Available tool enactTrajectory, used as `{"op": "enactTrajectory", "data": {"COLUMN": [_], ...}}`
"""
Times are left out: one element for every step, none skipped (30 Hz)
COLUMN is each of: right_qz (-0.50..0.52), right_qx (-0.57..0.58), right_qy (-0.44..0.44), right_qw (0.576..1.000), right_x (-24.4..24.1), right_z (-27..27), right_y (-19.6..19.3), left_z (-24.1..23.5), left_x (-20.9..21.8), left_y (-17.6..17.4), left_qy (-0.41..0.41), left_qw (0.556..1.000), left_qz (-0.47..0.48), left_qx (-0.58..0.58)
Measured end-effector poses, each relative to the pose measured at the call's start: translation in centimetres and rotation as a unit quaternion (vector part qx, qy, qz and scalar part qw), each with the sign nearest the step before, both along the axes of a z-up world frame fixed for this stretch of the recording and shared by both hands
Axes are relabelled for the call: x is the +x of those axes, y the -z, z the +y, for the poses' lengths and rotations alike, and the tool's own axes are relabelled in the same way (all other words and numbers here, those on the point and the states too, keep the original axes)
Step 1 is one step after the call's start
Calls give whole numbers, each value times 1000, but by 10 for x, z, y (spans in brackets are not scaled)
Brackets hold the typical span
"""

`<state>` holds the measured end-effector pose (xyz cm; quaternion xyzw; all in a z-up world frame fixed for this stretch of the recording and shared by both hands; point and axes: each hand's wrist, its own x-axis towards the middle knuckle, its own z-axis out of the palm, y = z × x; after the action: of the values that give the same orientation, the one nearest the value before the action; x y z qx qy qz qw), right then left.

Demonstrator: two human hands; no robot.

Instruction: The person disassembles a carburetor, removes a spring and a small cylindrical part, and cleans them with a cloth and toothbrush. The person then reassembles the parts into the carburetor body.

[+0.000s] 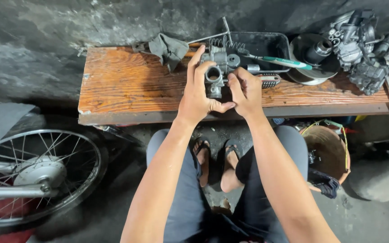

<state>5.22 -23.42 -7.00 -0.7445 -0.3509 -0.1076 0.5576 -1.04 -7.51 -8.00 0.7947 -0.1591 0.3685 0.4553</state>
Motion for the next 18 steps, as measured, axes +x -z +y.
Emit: {"op": "enactTrajectory", "data": {"right_qz": [-1,-13,-27,-29,-28,-26,-26,-32,-38,-39,-38,-37,-37,-41,-46,-46,-42,-38], "right_qx": [1,14,27,28,31,35,35,36,38,39,42,46,46,42,37,38,37,37], "right_qy": [-2,2,10,12,11,10,8,11,15,14,12,9,7,11,13,11,10,9], "right_qw": [1000,1000,999,999,999,999,999,999,998,998,998,998,998,998,998,998,998,999], "right_x": [2,4,7,11,9,8,8,8,8,10,10,10,11,12,12,12,12,13], "right_z": [0,1,-1,2,2,2,2,2,2,4,3,3,1,0,-1,2,1,1], "right_y": [4,8,11,8,8,8,9,11,12,12,14,15,15,16,16,17,17,16], "left_z": [-2,-3,-6,-4,-4,-4,-5,-5,-5,-3,-3,-2,-4,-4,-4,-3,-3,-4], "left_x": [0,0,2,7,6,5,4,4,3,3,2,2,3,3,3,2,2,3], "left_y": [3,6,8,6,7,8,8,8,8,6,6,6,6,7,8,8,9,10], "left_qy": [-2,-18,-29,-27,-29,-30,-32,-28,-24,-24,-23,-22,-24,-24,-25,-28,-28,-28], "left_qw": [1000,1000,998,999,998,998,998,998,998,999,999,999,999,999,999,999,999,999], "left_qz": [-1,16,30,28,32,37,36,36,35,35,34,34,34,33,33,33,34,34], "left_qx": [1,-19,-39,-38,-35,-32,-32,-34,-35,-35,-31,-28,-27,-25,-24,-23,-24,-25]}}
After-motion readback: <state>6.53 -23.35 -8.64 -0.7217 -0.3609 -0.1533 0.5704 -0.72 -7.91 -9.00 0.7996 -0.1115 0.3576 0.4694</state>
